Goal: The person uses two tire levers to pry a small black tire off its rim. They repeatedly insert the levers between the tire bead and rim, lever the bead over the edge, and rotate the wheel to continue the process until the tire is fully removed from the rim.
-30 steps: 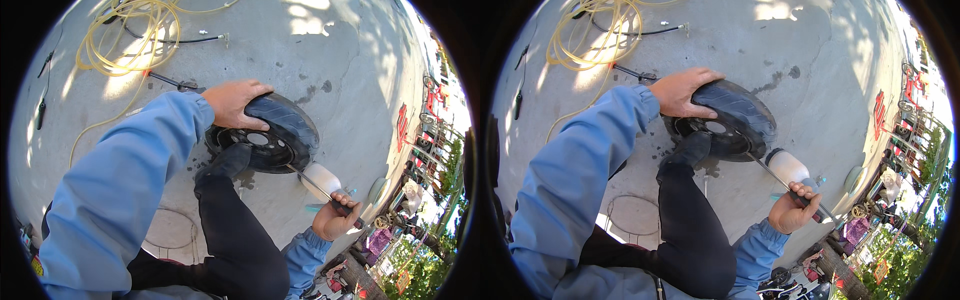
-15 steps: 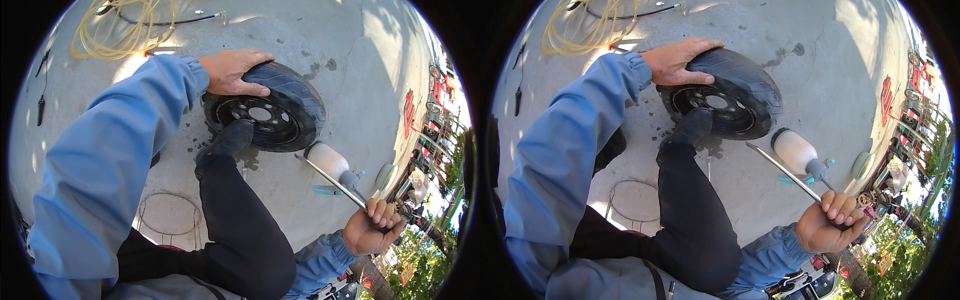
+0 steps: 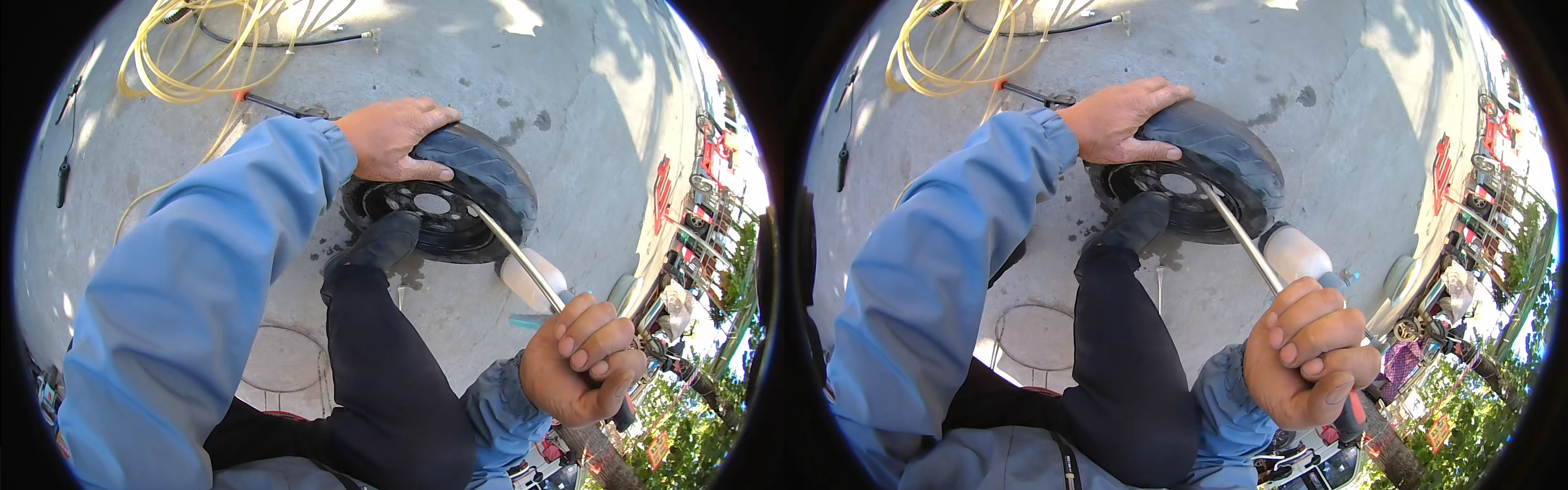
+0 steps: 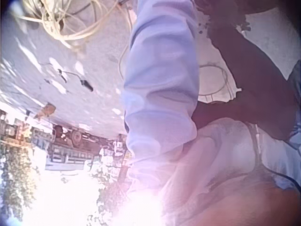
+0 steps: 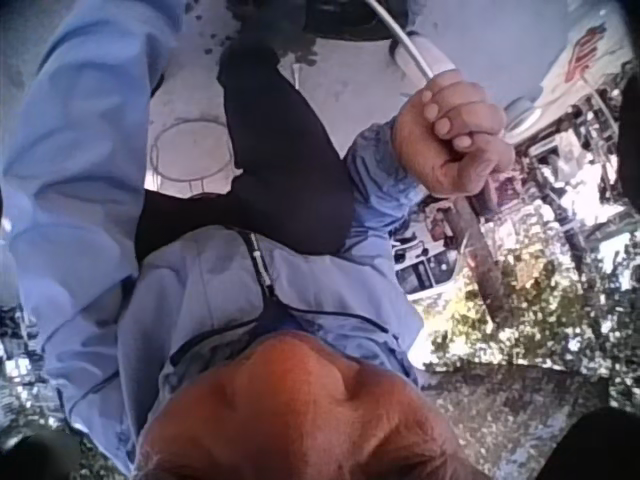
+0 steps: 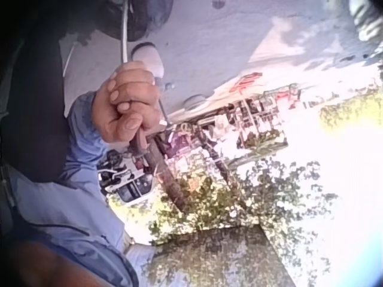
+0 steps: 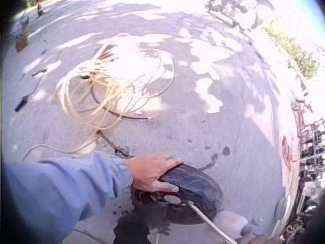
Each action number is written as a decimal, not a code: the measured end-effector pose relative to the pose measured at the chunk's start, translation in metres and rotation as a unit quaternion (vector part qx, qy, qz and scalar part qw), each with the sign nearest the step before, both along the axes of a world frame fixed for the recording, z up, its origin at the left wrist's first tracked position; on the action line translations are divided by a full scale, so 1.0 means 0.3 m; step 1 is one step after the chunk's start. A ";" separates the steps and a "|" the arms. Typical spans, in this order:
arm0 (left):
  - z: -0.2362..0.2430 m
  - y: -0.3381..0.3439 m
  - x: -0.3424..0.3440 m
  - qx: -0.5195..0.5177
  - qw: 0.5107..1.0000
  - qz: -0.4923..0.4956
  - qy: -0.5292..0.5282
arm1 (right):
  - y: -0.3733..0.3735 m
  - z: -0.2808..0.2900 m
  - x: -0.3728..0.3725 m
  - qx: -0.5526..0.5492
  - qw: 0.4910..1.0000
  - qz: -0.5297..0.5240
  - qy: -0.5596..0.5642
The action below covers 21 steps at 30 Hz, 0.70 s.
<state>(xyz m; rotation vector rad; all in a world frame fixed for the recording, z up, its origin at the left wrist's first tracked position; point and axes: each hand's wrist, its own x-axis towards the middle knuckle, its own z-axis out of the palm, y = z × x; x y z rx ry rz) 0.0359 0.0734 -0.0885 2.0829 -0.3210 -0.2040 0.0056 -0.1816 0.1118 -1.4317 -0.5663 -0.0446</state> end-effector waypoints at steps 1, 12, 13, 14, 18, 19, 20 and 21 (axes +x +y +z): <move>-0.002 0.001 -0.002 -0.002 1.000 0.001 -0.004 | 0.008 -0.005 -0.003 -0.006 1.000 0.004 -0.006; -0.003 -0.016 0.002 -0.010 1.000 0.025 -0.015 | 0.025 -0.083 -0.232 -0.126 0.990 -0.026 -0.064; 0.004 -0.007 -0.003 -0.006 1.000 0.028 -0.003 | 0.016 -0.115 -0.262 -0.121 0.989 -0.046 -0.067; 0.018 -0.008 -0.007 -0.003 1.000 0.028 0.007 | 0.005 -0.125 -0.282 -0.120 0.988 -0.069 -0.064; -0.002 -0.023 -0.001 -0.024 0.999 0.044 -0.013 | -0.003 -0.123 -0.264 -0.109 0.989 -0.090 -0.042; -0.010 -0.038 -0.004 -0.024 0.998 0.046 -0.020 | 0.003 -0.104 -0.231 -0.108 0.991 -0.073 -0.035; -0.010 -0.037 -0.001 -0.019 0.998 0.052 -0.030 | 0.016 -0.084 -0.181 -0.103 0.993 -0.053 -0.029; -0.012 -0.035 0.001 -0.015 0.997 0.058 -0.039 | 0.021 -0.065 -0.121 -0.092 0.995 -0.032 -0.011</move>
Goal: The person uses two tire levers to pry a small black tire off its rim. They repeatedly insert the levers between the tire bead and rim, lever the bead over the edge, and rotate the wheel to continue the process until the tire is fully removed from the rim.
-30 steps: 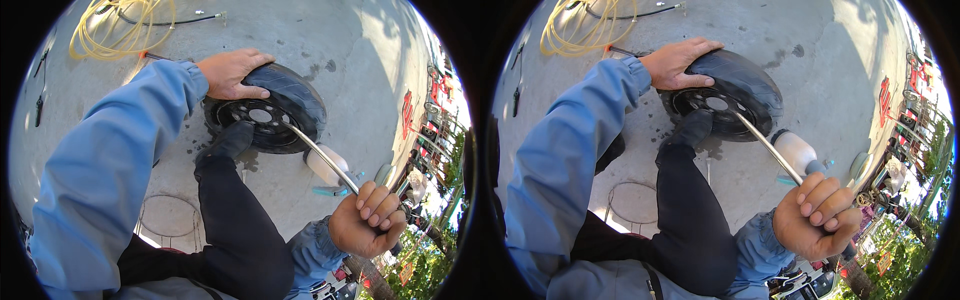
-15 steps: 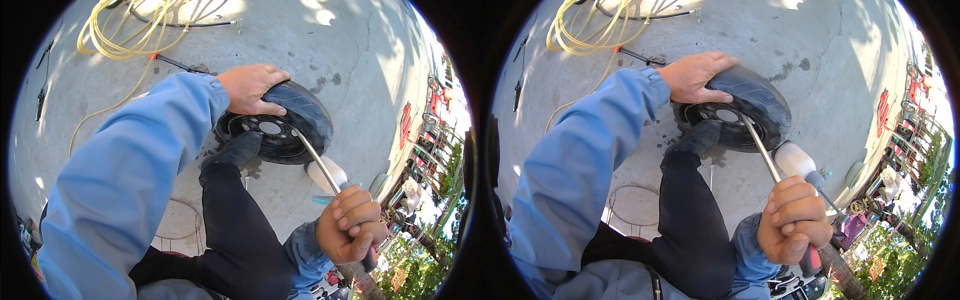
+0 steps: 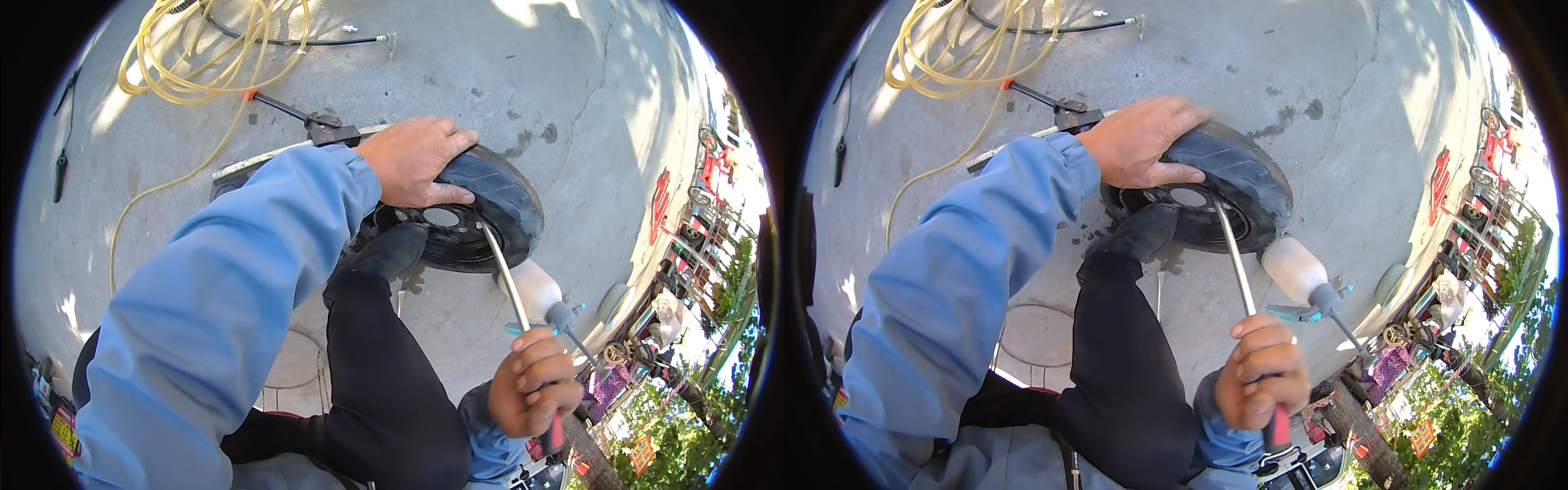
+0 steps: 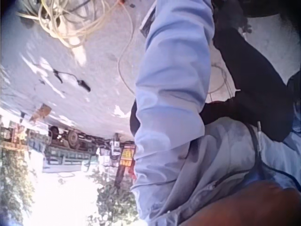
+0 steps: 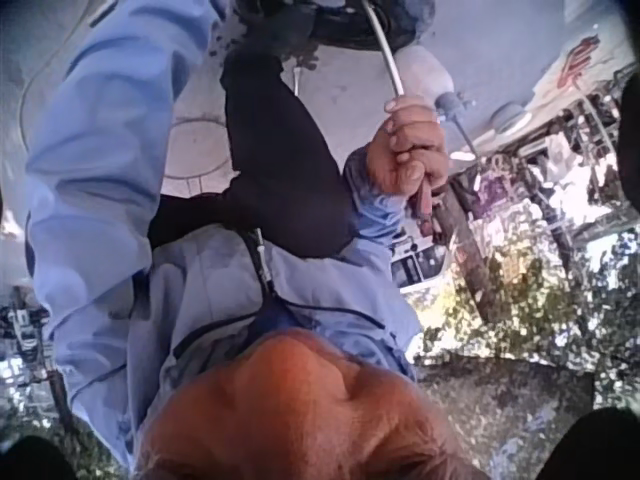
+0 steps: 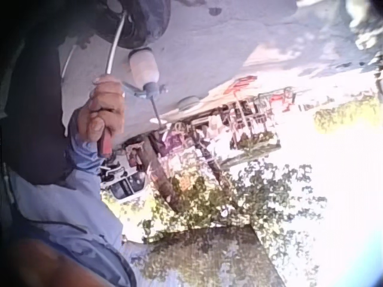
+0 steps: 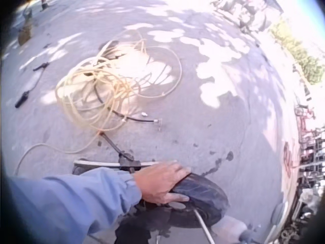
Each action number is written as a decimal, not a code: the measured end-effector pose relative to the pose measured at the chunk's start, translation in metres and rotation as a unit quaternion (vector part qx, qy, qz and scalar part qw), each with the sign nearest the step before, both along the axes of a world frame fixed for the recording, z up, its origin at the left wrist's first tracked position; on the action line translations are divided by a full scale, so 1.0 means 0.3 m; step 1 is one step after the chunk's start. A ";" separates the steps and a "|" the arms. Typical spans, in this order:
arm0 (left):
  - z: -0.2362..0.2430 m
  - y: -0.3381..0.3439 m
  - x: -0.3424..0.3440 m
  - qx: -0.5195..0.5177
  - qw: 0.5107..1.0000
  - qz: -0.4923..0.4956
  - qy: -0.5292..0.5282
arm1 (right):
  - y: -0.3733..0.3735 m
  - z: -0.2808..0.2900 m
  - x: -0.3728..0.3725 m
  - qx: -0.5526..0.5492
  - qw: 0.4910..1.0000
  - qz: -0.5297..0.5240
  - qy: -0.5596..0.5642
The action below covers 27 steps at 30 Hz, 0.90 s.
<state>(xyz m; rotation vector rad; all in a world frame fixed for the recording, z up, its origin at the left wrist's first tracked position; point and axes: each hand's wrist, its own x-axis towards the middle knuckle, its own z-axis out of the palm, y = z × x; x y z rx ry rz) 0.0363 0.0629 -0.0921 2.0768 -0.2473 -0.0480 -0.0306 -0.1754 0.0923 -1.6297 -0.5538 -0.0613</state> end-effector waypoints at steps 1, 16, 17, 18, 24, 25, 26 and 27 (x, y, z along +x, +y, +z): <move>0.007 0.009 -0.005 0.005 1.000 0.002 0.007 | 0.007 0.014 0.078 0.017 0.999 0.034 0.017; 0.010 -0.019 0.017 0.034 0.999 0.020 0.020 | 0.194 0.013 0.544 0.084 0.970 0.069 0.216; 0.006 -0.014 0.007 0.036 0.999 0.019 0.026 | 0.141 -0.002 0.443 0.094 0.979 0.109 0.145; 0.019 -0.003 0.005 0.037 0.999 0.020 0.030 | 0.109 -0.003 0.340 0.085 0.986 0.120 0.082; 0.007 -0.047 0.022 0.057 0.998 0.026 0.017 | 0.044 -0.116 -0.061 -0.041 0.997 -0.048 -0.049; 0.001 -0.056 0.023 0.055 0.998 0.032 0.011 | 0.037 -0.136 -0.085 -0.039 0.996 -0.065 -0.053; 0.015 -0.047 0.029 0.058 0.998 0.026 0.022 | 0.046 -0.150 -0.094 -0.035 0.995 -0.079 -0.057; 0.012 -0.049 0.029 0.059 0.998 0.023 0.020 | 0.048 -0.159 -0.098 -0.031 0.993 -0.093 -0.060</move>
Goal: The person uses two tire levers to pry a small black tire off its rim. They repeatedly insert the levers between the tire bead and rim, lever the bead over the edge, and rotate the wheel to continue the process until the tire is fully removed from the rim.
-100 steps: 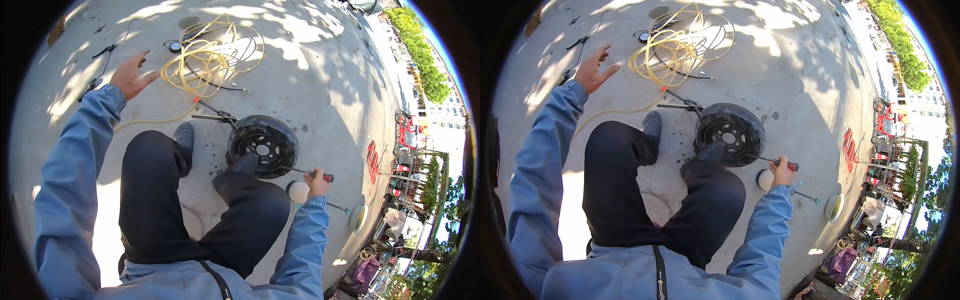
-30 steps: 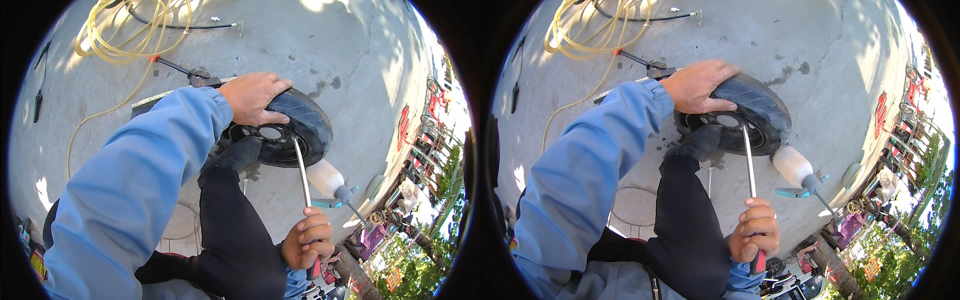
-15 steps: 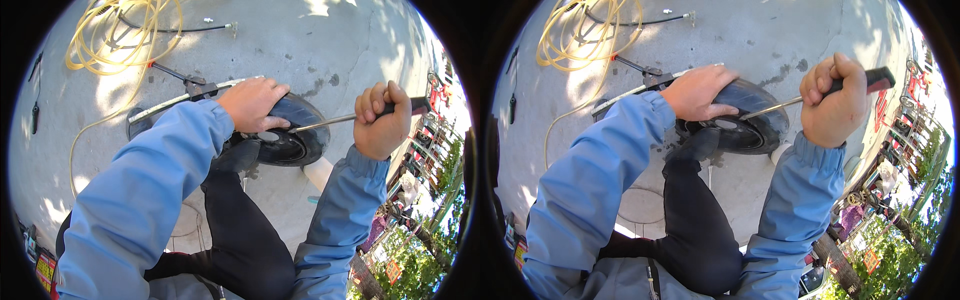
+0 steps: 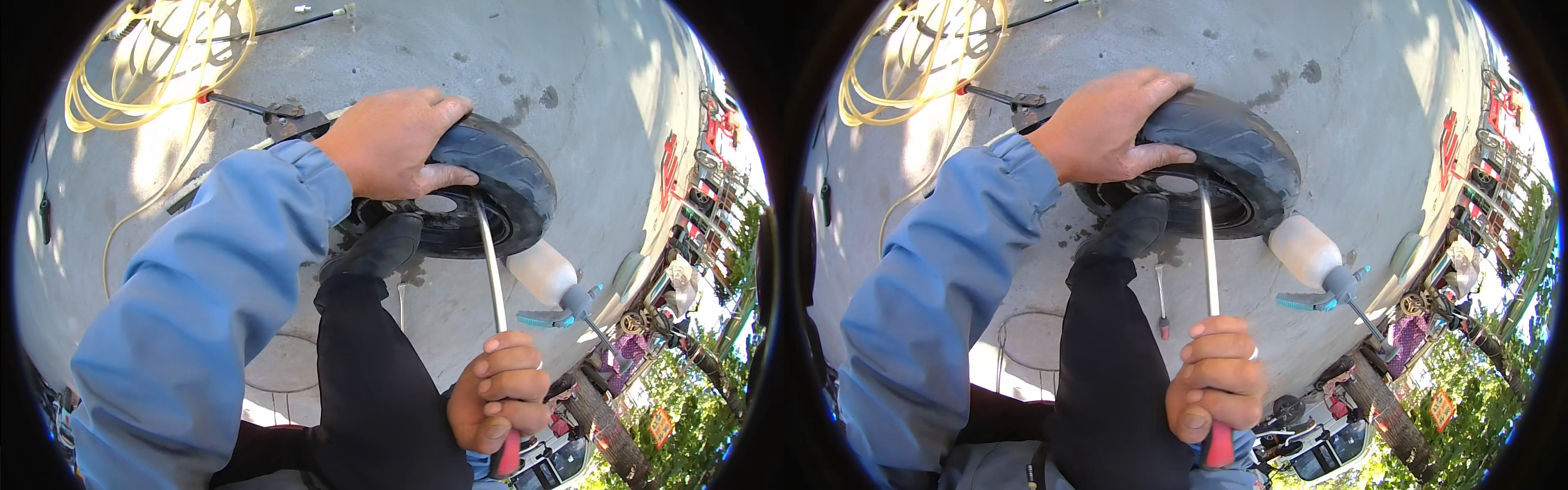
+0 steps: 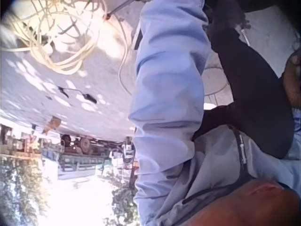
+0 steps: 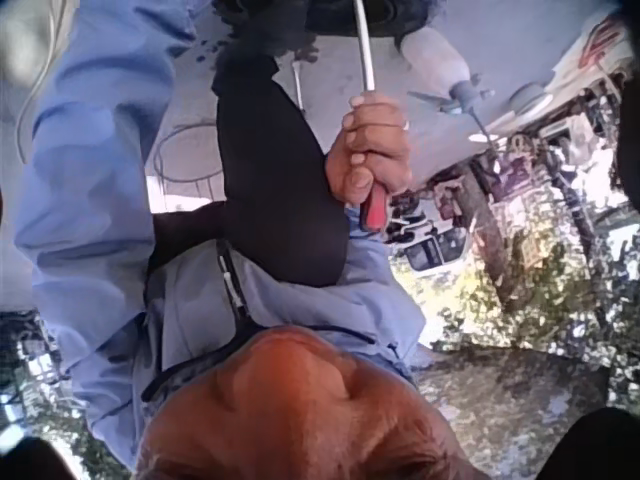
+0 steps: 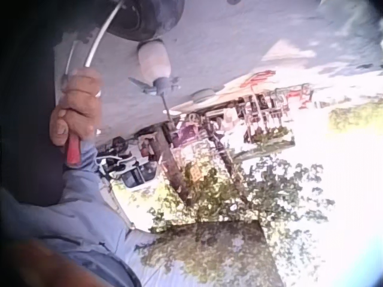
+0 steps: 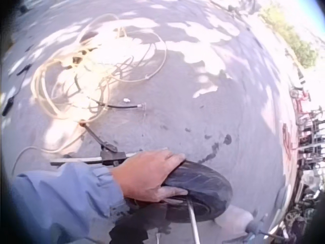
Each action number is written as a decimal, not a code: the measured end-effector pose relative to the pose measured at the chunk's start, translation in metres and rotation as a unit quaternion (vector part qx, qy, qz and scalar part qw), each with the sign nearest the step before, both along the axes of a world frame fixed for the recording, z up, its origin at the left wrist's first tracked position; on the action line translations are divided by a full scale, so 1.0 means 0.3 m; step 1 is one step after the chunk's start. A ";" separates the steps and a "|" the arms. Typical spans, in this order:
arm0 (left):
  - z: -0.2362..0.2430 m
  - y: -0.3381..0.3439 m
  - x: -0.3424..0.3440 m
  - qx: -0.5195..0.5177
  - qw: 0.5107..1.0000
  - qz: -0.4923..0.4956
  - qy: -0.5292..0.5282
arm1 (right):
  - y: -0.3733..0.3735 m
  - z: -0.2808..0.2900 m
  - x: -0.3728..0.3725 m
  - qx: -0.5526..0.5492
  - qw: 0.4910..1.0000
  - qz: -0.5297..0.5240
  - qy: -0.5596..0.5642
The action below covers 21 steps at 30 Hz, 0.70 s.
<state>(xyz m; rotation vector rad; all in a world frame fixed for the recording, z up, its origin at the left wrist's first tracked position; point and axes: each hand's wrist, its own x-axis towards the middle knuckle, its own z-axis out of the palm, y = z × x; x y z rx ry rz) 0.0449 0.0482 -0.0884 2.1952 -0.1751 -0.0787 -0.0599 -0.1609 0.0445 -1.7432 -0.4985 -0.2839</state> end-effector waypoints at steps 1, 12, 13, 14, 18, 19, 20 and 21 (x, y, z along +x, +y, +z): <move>-0.004 -0.003 0.000 0.001 1.000 -0.003 -0.002 | -0.022 -0.008 -0.016 -0.002 1.000 0.013 0.004; -0.026 0.109 -0.004 -0.165 0.982 -0.063 0.068 | -0.021 0.086 0.294 0.104 0.988 0.059 0.093; -0.030 0.123 -0.016 -0.169 0.982 -0.051 0.067 | 0.009 0.111 0.347 0.103 0.984 0.071 0.128; -0.041 0.113 -0.011 -0.186 0.980 -0.048 0.059 | 0.032 0.146 0.397 0.087 0.981 0.075 0.157; -0.057 0.130 -0.021 -0.149 0.986 -0.046 0.059 | 0.074 0.142 0.555 0.077 0.975 0.089 0.188; -0.058 0.141 -0.033 -0.143 0.986 -0.046 0.070 | 0.091 0.148 0.587 0.071 0.973 0.101 0.193; -0.070 0.136 -0.035 -0.139 0.986 -0.049 0.084 | 0.080 0.141 0.608 0.070 0.973 0.099 0.196; -0.076 0.128 -0.038 -0.142 0.986 -0.038 0.079 | 0.072 0.136 0.631 0.069 0.973 0.097 0.197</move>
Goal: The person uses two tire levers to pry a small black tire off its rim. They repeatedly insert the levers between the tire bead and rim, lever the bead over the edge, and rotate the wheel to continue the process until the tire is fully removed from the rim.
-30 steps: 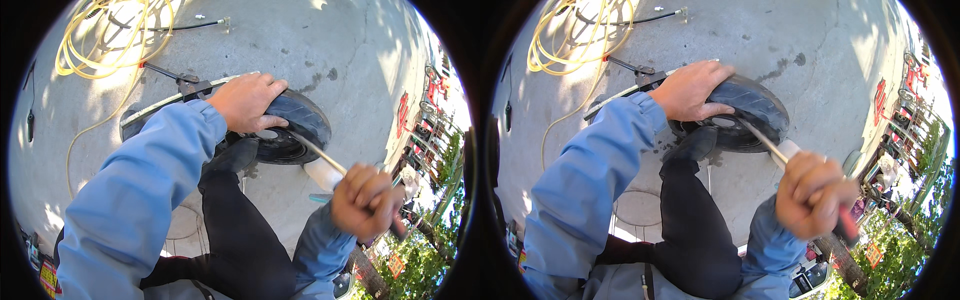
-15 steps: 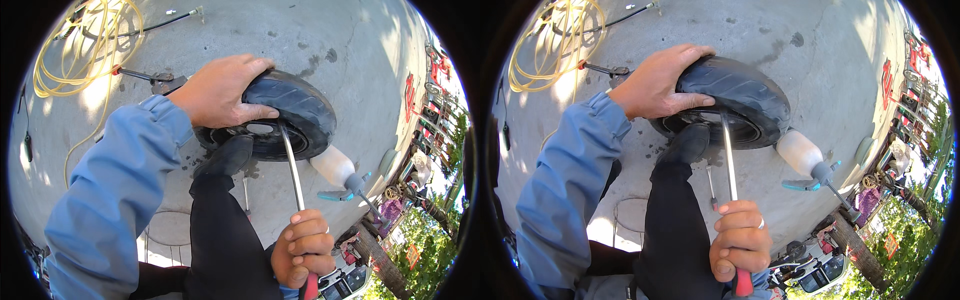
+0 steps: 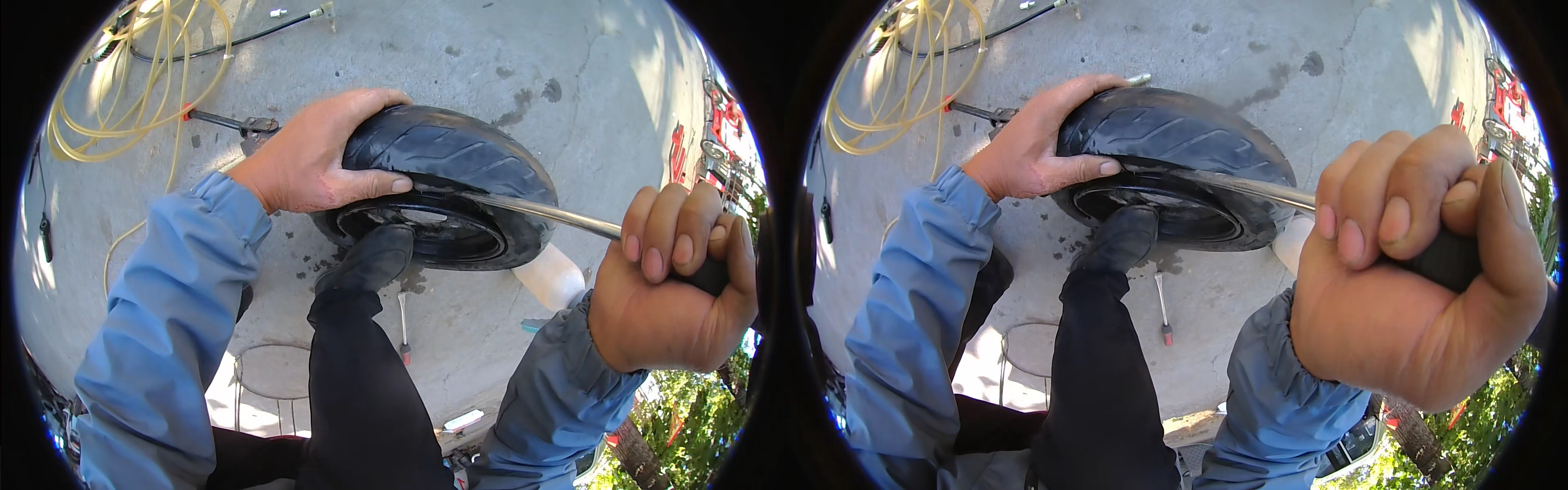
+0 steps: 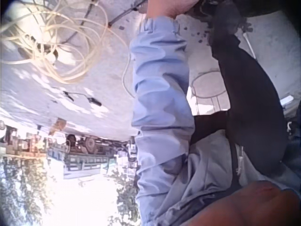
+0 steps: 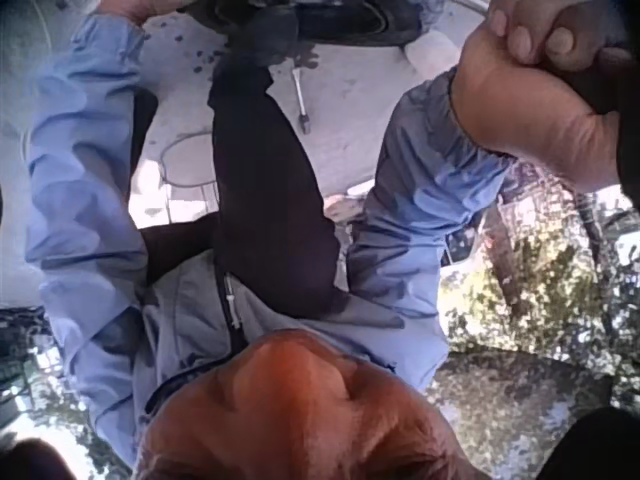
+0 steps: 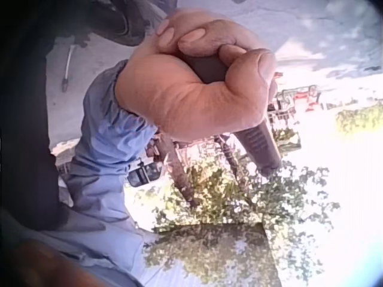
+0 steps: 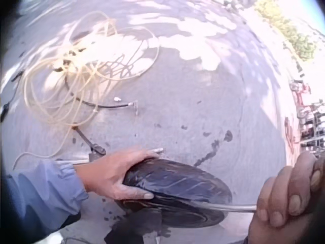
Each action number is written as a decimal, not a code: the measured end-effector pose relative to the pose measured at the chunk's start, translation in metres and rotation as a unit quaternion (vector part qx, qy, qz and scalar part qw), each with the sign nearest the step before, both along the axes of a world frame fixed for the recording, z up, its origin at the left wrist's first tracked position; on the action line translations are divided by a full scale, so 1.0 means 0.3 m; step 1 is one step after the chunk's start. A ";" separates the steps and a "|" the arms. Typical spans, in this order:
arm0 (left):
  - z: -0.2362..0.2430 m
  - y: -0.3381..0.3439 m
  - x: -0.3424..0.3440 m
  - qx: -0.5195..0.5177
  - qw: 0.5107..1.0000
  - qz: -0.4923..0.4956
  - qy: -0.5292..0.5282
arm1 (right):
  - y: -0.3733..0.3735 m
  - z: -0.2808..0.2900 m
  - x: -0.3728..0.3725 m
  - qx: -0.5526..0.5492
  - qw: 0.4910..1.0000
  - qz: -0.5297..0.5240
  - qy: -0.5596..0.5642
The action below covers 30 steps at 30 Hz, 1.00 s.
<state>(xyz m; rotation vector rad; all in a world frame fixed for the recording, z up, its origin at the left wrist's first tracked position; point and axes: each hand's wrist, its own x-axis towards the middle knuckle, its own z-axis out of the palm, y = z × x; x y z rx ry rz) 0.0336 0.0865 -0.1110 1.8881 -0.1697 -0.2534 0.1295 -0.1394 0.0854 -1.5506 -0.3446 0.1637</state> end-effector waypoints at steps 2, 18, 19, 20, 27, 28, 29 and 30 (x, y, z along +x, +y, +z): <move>-0.004 -0.017 -0.010 -0.005 1.000 0.024 -0.007 | -0.028 -0.005 0.031 -0.005 1.000 0.001 -0.002; 0.003 -0.028 0.011 0.002 0.999 0.045 0.021 | 0.017 -0.043 0.209 -0.102 0.994 0.000 0.023; 0.002 -0.027 0.009 0.000 0.999 0.048 0.021 | 0.012 -0.054 0.228 -0.112 0.993 0.009 0.028; -0.007 -0.028 0.009 -0.006 0.998 0.052 0.020 | -0.008 -0.065 0.261 -0.121 0.991 0.025 0.045; -0.010 -0.033 0.023 -0.019 0.998 0.047 0.021 | -0.032 -0.075 0.406 -0.147 0.981 0.097 0.084; -0.009 -0.032 0.027 -0.021 0.999 0.045 0.018 | -0.032 -0.074 0.420 -0.148 0.981 0.095 0.088; -0.012 -0.032 0.024 -0.025 0.998 0.047 0.021 | -0.022 -0.088 0.420 -0.151 0.981 0.081 0.085; -0.013 -0.033 0.022 -0.028 0.998 0.050 0.024 | -0.007 -0.103 0.419 -0.154 0.982 0.068 0.082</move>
